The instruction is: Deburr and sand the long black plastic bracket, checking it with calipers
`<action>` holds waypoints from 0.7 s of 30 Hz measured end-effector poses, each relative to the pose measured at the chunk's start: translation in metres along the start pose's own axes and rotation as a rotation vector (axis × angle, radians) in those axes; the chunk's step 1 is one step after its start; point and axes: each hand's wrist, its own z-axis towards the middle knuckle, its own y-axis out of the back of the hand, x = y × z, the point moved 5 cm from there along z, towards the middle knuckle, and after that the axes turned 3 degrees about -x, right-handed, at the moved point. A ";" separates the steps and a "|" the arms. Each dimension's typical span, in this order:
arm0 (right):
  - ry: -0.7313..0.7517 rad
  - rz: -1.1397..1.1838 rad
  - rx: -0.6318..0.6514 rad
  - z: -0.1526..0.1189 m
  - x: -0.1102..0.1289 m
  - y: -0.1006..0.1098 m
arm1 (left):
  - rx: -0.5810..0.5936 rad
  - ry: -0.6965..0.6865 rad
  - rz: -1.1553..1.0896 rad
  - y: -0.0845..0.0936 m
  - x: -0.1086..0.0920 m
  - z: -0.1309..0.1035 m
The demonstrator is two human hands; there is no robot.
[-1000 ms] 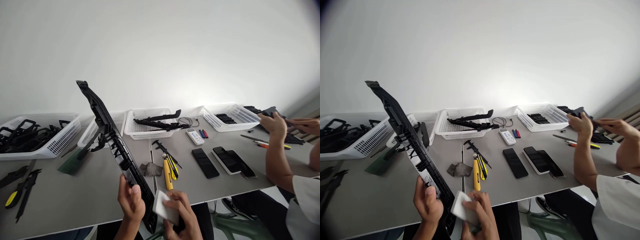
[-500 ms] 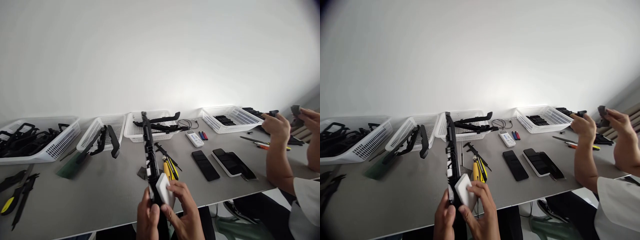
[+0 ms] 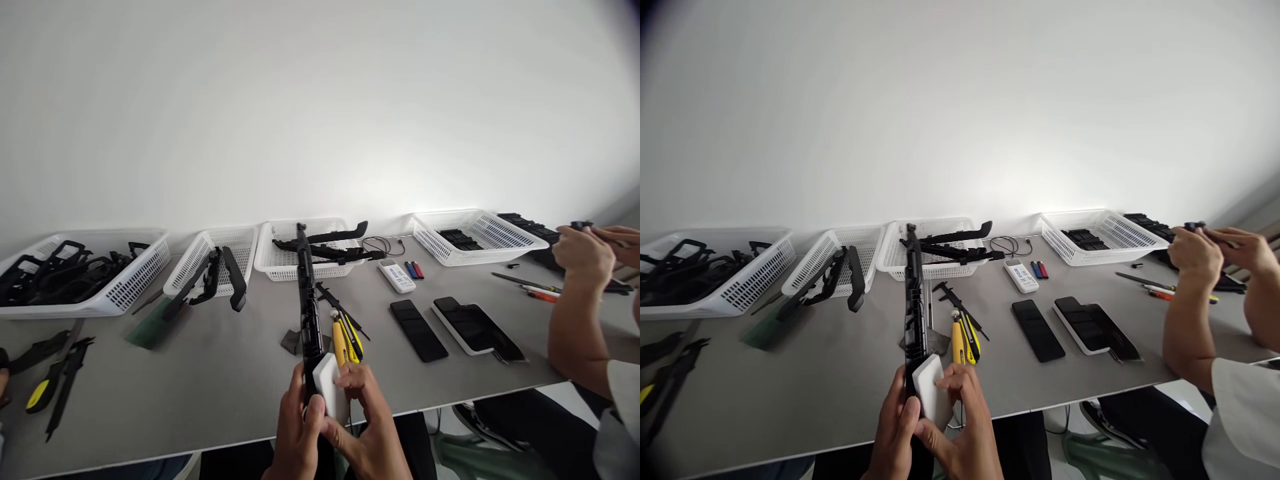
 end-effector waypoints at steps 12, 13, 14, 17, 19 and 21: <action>0.119 -0.023 0.145 0.001 0.023 0.010 | -0.117 0.270 -0.257 0.013 0.017 -0.005; 0.155 -0.071 0.163 0.001 0.024 0.011 | -0.099 0.260 -0.284 0.012 0.017 -0.004; 0.175 -0.119 0.157 0.001 0.024 0.013 | -0.070 0.244 -0.312 0.011 0.016 -0.002; 0.177 -0.209 0.103 0.004 0.020 0.021 | -0.034 0.235 -0.332 0.010 0.019 0.000; 0.207 -0.214 0.146 0.004 0.021 0.021 | -0.074 0.277 -0.297 0.013 0.024 -0.001; 0.237 -0.211 0.204 0.002 0.022 0.018 | -0.094 0.298 -0.280 0.015 0.028 -0.003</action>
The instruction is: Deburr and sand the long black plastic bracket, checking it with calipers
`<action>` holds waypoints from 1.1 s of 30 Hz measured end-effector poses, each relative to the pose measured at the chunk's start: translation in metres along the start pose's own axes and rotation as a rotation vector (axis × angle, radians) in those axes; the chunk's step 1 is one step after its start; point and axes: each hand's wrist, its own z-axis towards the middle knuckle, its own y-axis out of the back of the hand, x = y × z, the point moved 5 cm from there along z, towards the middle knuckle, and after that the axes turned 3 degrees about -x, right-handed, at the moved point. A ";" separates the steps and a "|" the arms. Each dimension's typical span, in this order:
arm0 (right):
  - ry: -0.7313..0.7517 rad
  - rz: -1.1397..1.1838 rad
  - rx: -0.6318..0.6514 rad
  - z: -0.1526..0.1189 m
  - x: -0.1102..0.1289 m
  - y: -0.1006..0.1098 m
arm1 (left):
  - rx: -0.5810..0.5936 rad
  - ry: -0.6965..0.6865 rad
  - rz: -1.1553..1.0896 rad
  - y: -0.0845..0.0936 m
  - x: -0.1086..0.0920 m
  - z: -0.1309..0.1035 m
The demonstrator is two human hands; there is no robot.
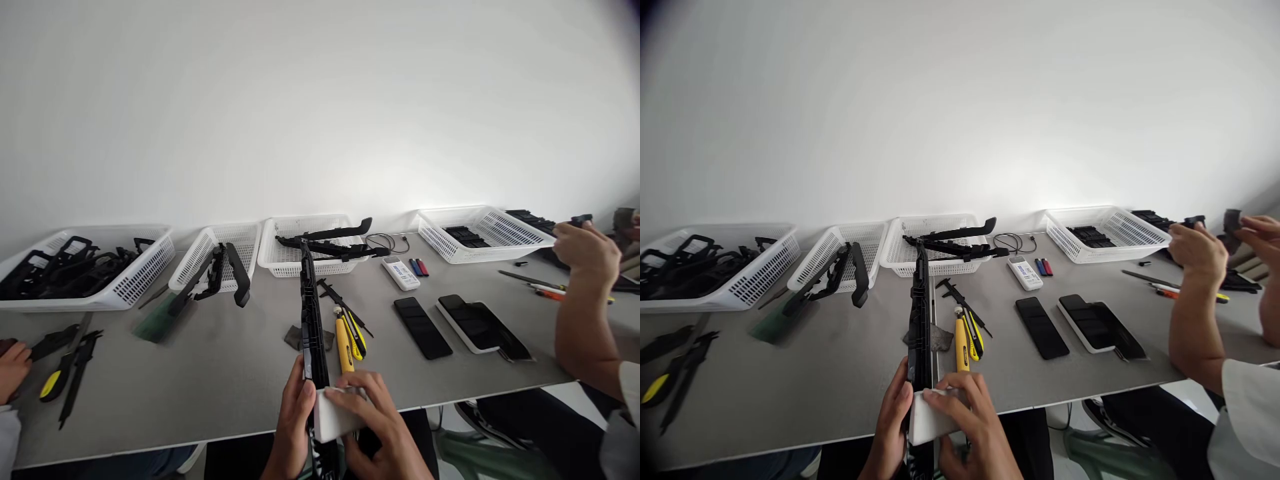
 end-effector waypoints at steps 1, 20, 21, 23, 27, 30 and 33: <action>0.006 -0.004 0.007 -0.001 0.000 -0.001 | 0.007 0.001 -0.007 0.001 0.000 0.000; -0.409 0.315 -0.159 -0.010 -0.031 -0.004 | 0.363 -0.025 0.047 -0.019 -0.014 -0.011; -0.412 0.335 -0.181 -0.006 -0.027 -0.007 | 0.399 -0.032 0.052 -0.020 -0.013 -0.011; -0.432 0.345 -0.249 -0.001 -0.021 -0.012 | 0.456 -0.031 0.093 -0.018 -0.007 -0.012; -0.457 0.306 -0.321 0.003 -0.021 -0.017 | 0.493 0.000 0.219 -0.009 0.008 -0.014; -0.484 0.311 -0.324 0.004 -0.034 -0.017 | 0.450 0.031 0.160 -0.003 0.016 -0.014; -0.548 0.355 -0.364 0.005 -0.049 -0.013 | 0.457 0.029 0.084 -0.005 0.014 -0.014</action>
